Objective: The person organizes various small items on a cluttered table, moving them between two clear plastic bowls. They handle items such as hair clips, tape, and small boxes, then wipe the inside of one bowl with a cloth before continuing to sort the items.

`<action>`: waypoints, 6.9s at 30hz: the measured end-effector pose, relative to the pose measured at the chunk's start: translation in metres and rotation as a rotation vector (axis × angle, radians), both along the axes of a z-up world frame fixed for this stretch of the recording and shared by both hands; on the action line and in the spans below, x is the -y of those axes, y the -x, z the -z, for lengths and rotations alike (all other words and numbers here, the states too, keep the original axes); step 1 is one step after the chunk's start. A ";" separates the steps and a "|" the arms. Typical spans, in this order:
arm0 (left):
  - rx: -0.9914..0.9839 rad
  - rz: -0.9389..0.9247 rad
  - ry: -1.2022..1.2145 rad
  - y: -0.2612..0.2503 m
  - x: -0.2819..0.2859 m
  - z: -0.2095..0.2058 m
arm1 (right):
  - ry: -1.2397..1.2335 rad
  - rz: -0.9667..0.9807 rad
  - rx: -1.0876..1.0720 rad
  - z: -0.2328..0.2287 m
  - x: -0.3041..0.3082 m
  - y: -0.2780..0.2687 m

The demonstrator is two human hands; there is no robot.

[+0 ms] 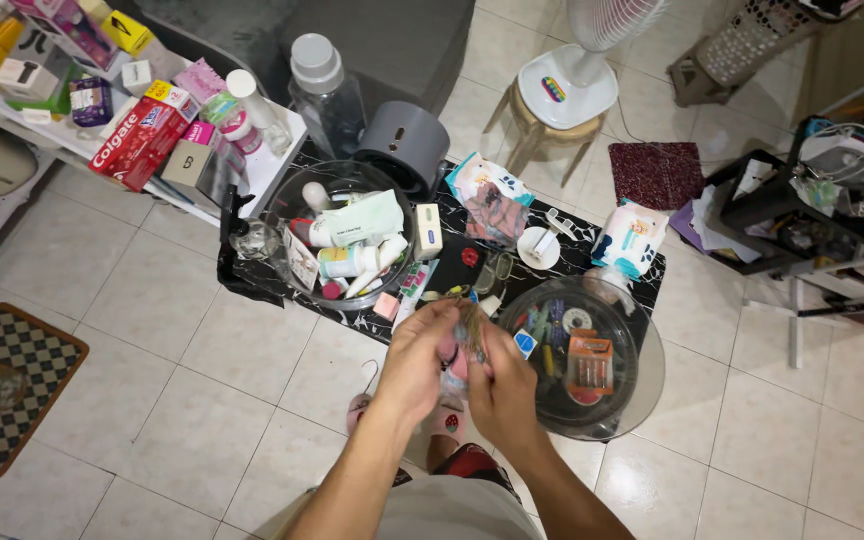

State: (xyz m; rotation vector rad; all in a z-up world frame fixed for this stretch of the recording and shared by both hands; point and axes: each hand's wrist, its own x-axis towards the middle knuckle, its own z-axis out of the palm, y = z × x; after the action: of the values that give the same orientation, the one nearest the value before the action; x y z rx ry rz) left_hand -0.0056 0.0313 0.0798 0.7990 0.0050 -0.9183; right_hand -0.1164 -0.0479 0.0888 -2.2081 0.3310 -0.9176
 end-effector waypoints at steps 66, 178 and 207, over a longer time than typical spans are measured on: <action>1.409 0.218 -0.723 -0.059 -0.141 -0.084 | -0.834 -0.629 -0.873 -0.052 0.034 -0.074; 0.696 0.156 -0.328 0.078 0.002 0.012 | -1.226 0.118 -0.049 0.041 0.063 0.082; 1.741 0.256 -1.312 0.127 0.127 0.087 | -0.852 0.511 -0.196 0.072 0.124 0.214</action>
State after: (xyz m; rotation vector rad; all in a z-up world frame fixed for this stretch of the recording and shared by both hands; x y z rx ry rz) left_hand -0.1325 -0.0961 -0.0067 2.6488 -1.1256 -0.0451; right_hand -0.3305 -0.1723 0.0169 -1.4244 1.1769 -0.6244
